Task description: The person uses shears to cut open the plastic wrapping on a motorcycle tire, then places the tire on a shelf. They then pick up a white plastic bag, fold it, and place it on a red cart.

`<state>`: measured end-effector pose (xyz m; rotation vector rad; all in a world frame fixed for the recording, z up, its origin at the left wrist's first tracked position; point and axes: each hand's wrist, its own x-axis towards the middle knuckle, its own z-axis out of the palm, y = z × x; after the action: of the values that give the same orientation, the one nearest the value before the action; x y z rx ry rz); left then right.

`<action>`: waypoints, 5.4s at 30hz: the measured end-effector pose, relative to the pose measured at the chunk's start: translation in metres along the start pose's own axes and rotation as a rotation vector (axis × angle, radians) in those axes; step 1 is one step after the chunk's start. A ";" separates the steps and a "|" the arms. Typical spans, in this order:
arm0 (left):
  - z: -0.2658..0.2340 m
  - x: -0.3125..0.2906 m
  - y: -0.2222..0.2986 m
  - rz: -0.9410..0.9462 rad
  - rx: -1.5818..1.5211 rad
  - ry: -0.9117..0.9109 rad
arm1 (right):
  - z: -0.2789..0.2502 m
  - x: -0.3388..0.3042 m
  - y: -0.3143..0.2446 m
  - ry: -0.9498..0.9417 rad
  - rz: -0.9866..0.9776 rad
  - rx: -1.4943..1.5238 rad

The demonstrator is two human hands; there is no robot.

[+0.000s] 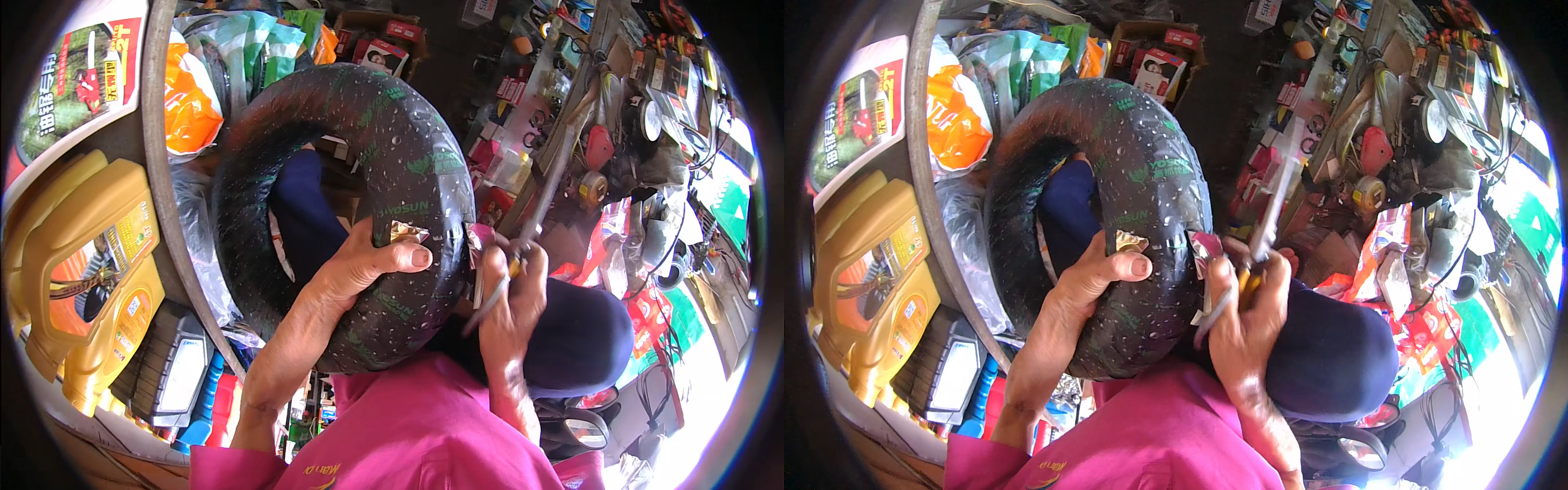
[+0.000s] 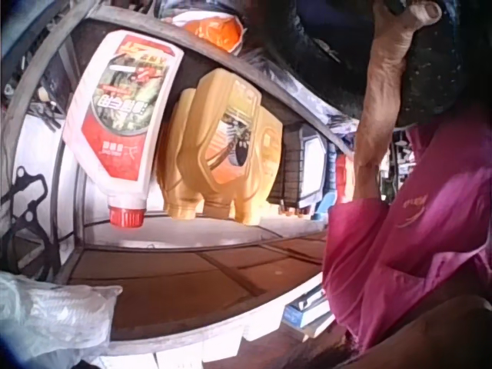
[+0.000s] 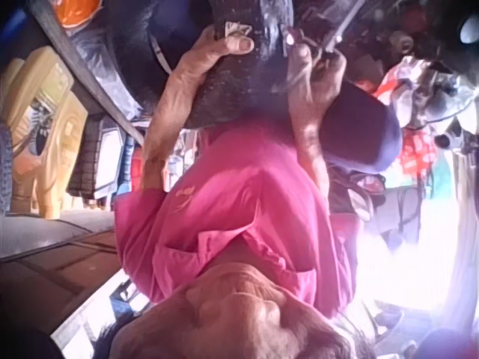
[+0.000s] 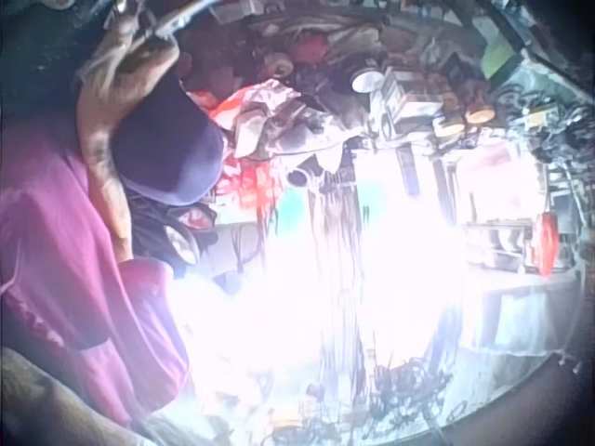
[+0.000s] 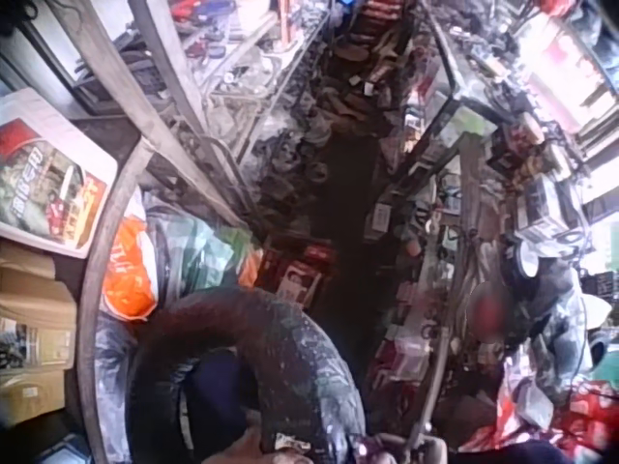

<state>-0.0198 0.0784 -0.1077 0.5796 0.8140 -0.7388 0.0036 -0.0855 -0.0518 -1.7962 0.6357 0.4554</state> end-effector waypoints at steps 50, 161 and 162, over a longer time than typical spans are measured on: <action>-0.020 -0.011 -0.004 -0.160 -0.004 -0.074 | -0.035 0.087 -0.165 -1.237 -0.907 -1.428; -0.005 -0.042 0.036 -0.117 -0.271 0.028 | -0.011 0.071 -0.118 -1.061 -1.616 -1.516; 0.005 -0.055 0.040 -0.084 -0.372 0.140 | -0.008 0.067 -0.116 -1.009 -1.660 -1.481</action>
<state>-0.0124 0.1192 -0.0538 0.2655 1.0814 -0.6072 0.1285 -0.0790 -0.0033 -2.1422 -2.2840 0.5043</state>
